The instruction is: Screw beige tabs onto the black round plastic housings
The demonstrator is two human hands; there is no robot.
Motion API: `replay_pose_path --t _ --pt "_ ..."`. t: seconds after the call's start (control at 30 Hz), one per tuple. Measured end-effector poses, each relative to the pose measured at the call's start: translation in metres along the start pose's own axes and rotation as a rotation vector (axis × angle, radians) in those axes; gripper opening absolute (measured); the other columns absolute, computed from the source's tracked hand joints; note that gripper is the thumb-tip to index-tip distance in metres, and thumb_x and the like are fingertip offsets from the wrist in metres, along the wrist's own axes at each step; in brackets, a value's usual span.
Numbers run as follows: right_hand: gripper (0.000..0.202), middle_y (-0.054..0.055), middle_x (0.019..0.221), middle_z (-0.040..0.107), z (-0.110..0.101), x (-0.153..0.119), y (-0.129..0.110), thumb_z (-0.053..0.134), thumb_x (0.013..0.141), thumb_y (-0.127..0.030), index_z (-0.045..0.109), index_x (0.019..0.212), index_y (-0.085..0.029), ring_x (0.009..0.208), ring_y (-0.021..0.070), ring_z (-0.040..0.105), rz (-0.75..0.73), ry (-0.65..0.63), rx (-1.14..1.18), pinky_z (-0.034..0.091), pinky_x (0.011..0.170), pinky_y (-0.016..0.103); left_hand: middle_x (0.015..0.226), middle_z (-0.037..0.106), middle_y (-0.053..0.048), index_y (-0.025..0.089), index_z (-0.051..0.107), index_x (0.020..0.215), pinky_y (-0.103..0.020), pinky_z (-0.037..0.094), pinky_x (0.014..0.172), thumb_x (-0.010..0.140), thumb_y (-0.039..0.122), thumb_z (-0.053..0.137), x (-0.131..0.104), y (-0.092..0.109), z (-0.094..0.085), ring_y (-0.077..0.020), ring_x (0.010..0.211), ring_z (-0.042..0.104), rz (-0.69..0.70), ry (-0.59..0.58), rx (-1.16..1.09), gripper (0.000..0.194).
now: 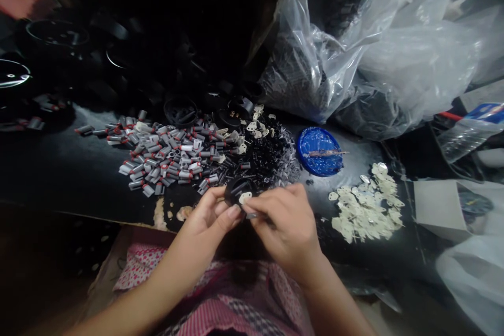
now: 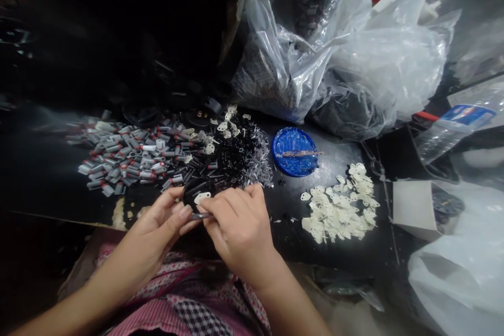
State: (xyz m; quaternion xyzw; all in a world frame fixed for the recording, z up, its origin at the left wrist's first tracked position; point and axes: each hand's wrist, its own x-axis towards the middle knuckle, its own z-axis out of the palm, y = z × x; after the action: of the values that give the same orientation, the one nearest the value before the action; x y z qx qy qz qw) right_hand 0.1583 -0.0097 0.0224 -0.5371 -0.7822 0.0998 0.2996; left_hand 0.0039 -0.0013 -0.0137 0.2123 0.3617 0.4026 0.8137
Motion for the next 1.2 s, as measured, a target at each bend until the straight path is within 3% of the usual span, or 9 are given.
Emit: replay_pose_path --t 0.3,0.53,0.6,0.67,0.8,0.87,1.0,1.13,1.2 --pt "0.01 -0.002 0.065 0.063 0.002 -0.008 -0.012 0.058 0.088 -0.013 0.066 0.089 -0.019 0.059 0.013 0.053 0.065 -0.02 0.021 0.028 0.068 0.034 0.081 0.067 0.007 0.026 0.061 0.089 -0.016 0.05 0.069 0.082 0.021 0.069 -0.001 0.001 0.002 -0.007 0.073 0.062 -0.004 0.095 -0.009 0.012" --pt "0.011 -0.003 0.067 0.064 0.007 -0.006 -0.021 0.062 0.085 -0.01 0.066 0.084 -0.019 0.062 0.0114 0.053 0.156 -0.086 0.215 0.03 0.068 0.032 0.082 0.068 0.005 0.025 0.06 0.089 -0.018 0.049 0.069 0.08 0.027 0.069 -0.011 0.005 0.0 -0.0105 0.076 0.062 -0.031 0.173 0.066 0.013" --pt "0.01 -0.003 0.073 0.066 0.004 0.0 -0.025 0.063 0.083 -0.01 0.066 0.085 -0.02 0.068 0.0113 0.056 0.123 -0.208 0.402 0.034 0.071 0.031 0.088 0.069 0.002 0.025 0.063 0.092 -0.022 0.049 0.074 0.079 0.031 0.07 -0.028 0.005 -0.019 -0.0147 0.085 0.063 0.008 0.226 0.174 0.016" --pt "0.011 -0.003 0.079 0.068 0.0 0.005 -0.028 0.063 0.084 -0.011 0.066 0.088 -0.021 0.074 0.0109 0.059 0.076 -0.289 0.593 0.038 0.073 0.028 0.093 0.07 0.0 0.024 0.066 0.093 -0.025 0.048 0.082 0.077 0.038 0.07 -0.053 0.005 -0.051 -0.0199 0.094 0.063 0.104 0.396 0.391 0.022" --pt "0.02 -0.003 0.086 0.065 0.001 0.012 -0.026 0.059 0.084 -0.011 0.063 0.098 -0.025 0.078 0.0117 0.06 0.199 -0.233 0.65 0.045 0.073 0.025 0.112 0.065 -0.003 0.028 0.061 0.104 -0.039 0.036 0.105 0.081 0.042 0.065 -0.099 0.019 -0.124 -0.0291 0.12 0.052 0.136 0.832 0.667 0.027" --pt "0.025 -0.001 0.09 0.063 0.005 0.015 -0.025 0.054 0.084 -0.008 0.061 0.101 -0.025 0.082 0.0134 0.061 0.253 -0.236 0.61 0.048 0.074 0.026 0.13 0.055 -0.002 0.031 0.058 0.112 -0.04 0.026 0.112 0.079 0.038 0.067 -0.109 0.034 -0.139 -0.0299 0.133 0.039 0.252 0.943 0.777 0.034" --pt "0.028 0.001 0.095 0.062 0.009 0.019 -0.029 0.046 0.086 -0.006 0.058 0.103 -0.026 0.087 0.0141 0.061 0.211 -0.277 0.599 0.05 0.078 0.026 0.115 0.066 -0.004 0.031 0.063 0.109 -0.038 0.034 0.106 0.086 0.03 0.06 -0.08 0.072 -0.105 -0.0272 0.115 0.055 0.506 0.709 1.041 0.024" --pt "0.025 0.002 0.098 0.063 0.006 0.015 -0.033 0.045 0.089 -0.01 0.058 0.104 -0.026 0.091 0.015 0.062 0.217 -0.315 0.534 0.051 0.081 0.027 0.128 0.063 -0.009 0.023 0.062 0.121 -0.039 0.028 0.109 0.087 0.026 0.056 0.002 0.112 -0.051 -0.0269 0.122 0.05 0.776 0.332 1.366 0.034" --pt "0.025 0.003 0.101 0.065 0.004 0.011 -0.031 0.044 0.089 -0.012 0.058 0.105 -0.025 0.095 0.0166 0.063 0.251 -0.312 0.497 0.051 0.084 0.029 0.135 0.058 -0.009 0.023 0.061 0.123 -0.041 0.025 0.111 0.081 0.025 0.064 0.039 0.127 -0.038 -0.0287 0.127 0.045 0.812 0.256 1.393 0.042"
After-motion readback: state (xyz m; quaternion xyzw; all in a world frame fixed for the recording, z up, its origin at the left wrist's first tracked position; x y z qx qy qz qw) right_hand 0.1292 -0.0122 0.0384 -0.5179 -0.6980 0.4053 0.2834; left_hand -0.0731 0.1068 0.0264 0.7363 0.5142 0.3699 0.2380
